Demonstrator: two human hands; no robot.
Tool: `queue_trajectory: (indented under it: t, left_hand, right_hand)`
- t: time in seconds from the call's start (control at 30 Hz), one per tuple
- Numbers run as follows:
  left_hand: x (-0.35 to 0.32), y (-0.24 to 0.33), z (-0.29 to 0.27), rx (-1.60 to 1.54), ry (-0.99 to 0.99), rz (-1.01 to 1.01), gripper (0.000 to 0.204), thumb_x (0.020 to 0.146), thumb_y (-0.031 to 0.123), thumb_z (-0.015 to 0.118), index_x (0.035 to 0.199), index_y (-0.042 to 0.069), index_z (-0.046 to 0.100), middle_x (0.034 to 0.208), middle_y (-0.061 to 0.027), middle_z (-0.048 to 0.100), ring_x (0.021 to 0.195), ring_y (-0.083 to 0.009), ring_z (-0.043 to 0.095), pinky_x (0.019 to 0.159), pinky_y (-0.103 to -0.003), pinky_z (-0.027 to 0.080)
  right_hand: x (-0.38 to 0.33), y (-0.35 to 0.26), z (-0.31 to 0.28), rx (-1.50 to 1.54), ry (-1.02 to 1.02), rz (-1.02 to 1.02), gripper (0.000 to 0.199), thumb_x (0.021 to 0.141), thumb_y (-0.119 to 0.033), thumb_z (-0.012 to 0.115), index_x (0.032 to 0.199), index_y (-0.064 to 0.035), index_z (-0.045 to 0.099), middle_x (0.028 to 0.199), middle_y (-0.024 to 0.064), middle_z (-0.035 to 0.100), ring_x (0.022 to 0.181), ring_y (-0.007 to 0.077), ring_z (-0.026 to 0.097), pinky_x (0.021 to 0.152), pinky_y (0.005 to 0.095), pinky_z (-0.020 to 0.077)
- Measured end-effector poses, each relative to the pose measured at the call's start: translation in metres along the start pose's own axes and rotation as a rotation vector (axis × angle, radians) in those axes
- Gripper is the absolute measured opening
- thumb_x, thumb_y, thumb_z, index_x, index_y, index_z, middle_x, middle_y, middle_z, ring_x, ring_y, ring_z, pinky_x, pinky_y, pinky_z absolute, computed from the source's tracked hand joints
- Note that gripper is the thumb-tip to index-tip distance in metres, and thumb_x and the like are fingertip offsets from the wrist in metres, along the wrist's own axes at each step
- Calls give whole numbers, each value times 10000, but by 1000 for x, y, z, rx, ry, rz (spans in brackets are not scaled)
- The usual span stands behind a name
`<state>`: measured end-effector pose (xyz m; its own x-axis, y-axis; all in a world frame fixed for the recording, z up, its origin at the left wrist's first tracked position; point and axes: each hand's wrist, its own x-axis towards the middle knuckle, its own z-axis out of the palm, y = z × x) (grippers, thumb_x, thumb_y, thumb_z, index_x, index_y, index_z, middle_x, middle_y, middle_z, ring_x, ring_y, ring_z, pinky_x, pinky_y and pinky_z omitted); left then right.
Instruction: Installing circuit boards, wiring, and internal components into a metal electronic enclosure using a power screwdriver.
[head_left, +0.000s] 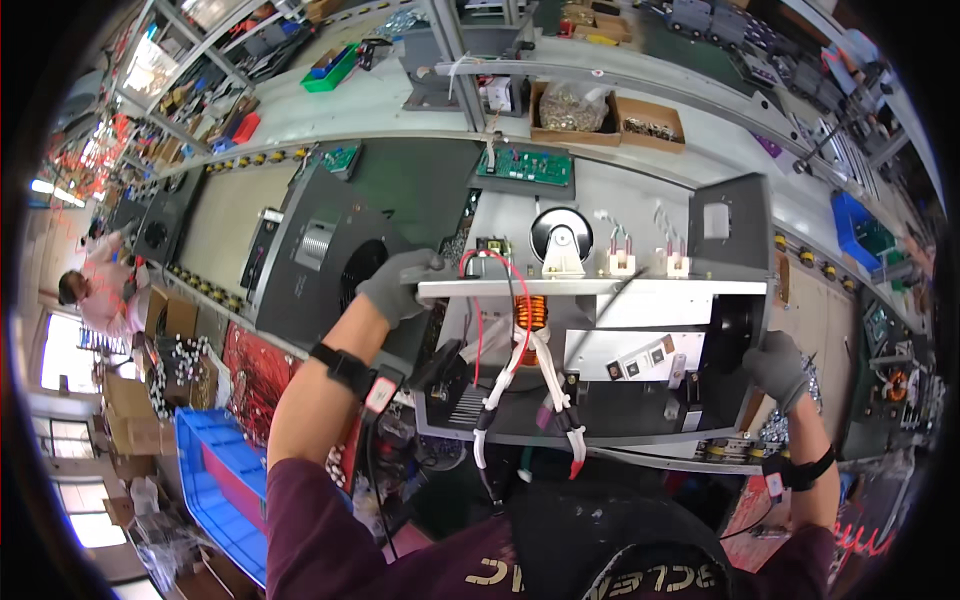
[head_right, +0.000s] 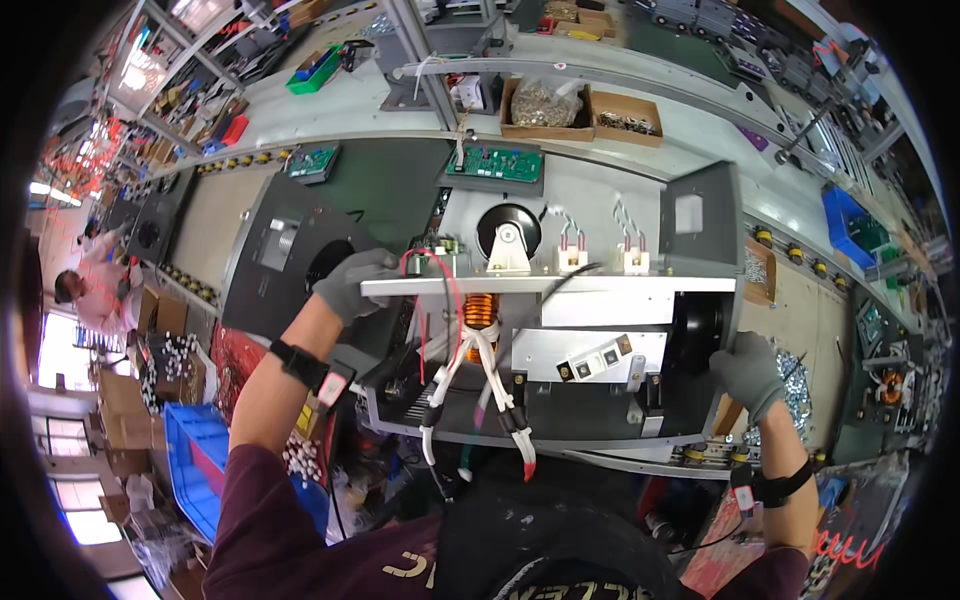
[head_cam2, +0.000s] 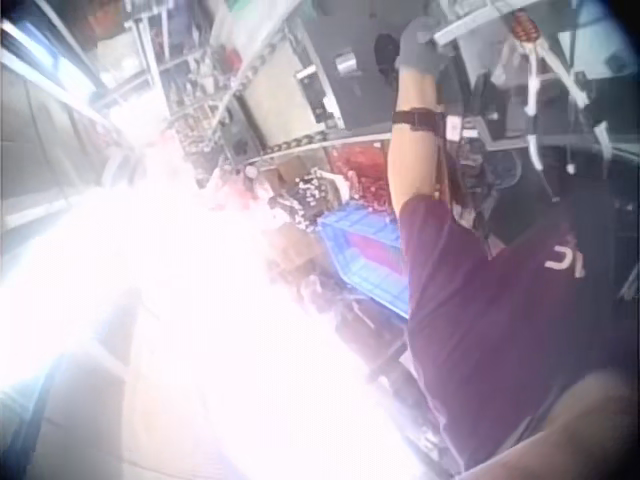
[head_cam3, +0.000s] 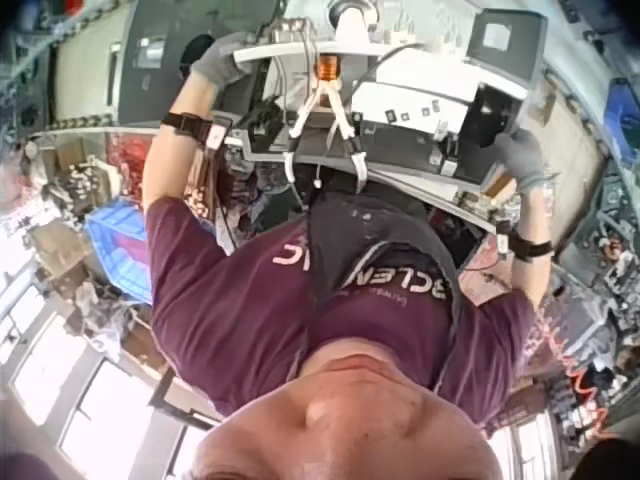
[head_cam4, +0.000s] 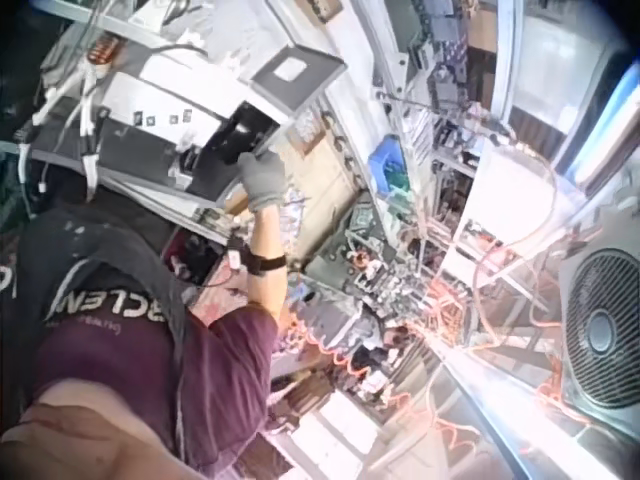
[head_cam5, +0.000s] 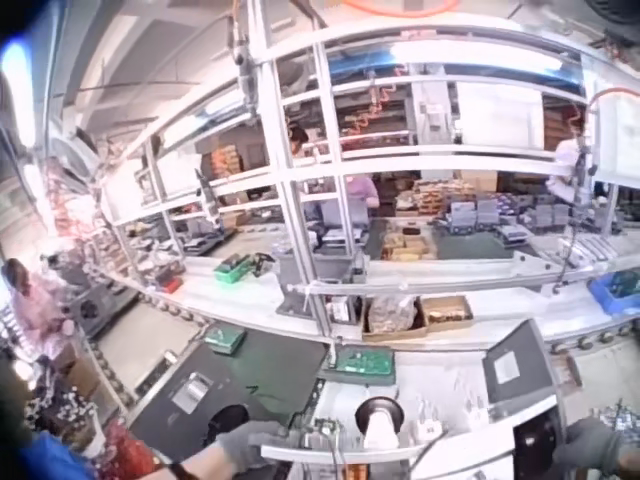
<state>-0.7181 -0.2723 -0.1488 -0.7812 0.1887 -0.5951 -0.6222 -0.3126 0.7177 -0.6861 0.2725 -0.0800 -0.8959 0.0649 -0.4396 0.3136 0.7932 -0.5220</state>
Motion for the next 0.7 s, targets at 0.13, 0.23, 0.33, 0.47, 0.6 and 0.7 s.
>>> queue_trajectory:
  t: [0.13, 0.23, 0.33, 0.47, 0.6, 0.7]
  left_hand:
    - [74, 8, -10, -218, 125, -464, 265, 962, 286, 365, 878, 95, 529, 634, -4, 496, 406, -62, 403, 354, -209, 327]
    - [100, 14, -2, 20, 160, -484, 341, 974, 359, 348, 912, 86, 543, 685, -29, 534, 442, -61, 444, 357, -208, 349]
    - [99, 24, -8, 165, 91, -462, 348, 958, 398, 406, 928, 80, 545, 746, -79, 565, 538, -124, 531, 416, -232, 433]
    - [96, 15, -30, 178, 1, -418, 372, 897, 422, 532, 1071, 92, 534, 926, -116, 599, 808, -239, 599, 661, -349, 532]
    - [96, -38, -53, 359, 226, -317, 350, 883, 364, 573, 1092, 84, 555, 961, -146, 611, 841, -246, 609, 658, -347, 526]
    - [87, -79, -71, 917, 133, -387, 288, 871, 278, 574, 1033, 43, 607, 947, -185, 633, 861, -285, 642, 698, -377, 536]
  right_hand:
    - [-3, -14, 23, -284, 211, 50, 284, 690, -219, 572, 728, 54, 640, 672, 280, 584, 671, 402, 617, 643, 419, 491]
    - [-2, -3, 35, -216, 305, 32, 260, 723, -208, 561, 726, 43, 627, 653, 252, 586, 651, 387, 615, 616, 426, 472]
    - [-3, 13, 45, -183, 459, -11, 237, 764, -187, 532, 748, 46, 573, 627, 209, 558, 565, 338, 549, 565, 410, 421]
    - [1, 39, 43, -145, 474, 32, 212, 778, -161, 516, 746, 46, 552, 608, 188, 523, 532, 240, 464, 551, 374, 395]
    - [3, 66, 31, -116, 507, 112, 245, 807, -152, 504, 844, 80, 574, 657, 149, 545, 617, 190, 486, 604, 380, 408]
    - [2, 83, 22, -29, 460, 131, 262, 816, -177, 491, 861, 59, 596, 672, 161, 565, 629, 195, 518, 607, 350, 418]
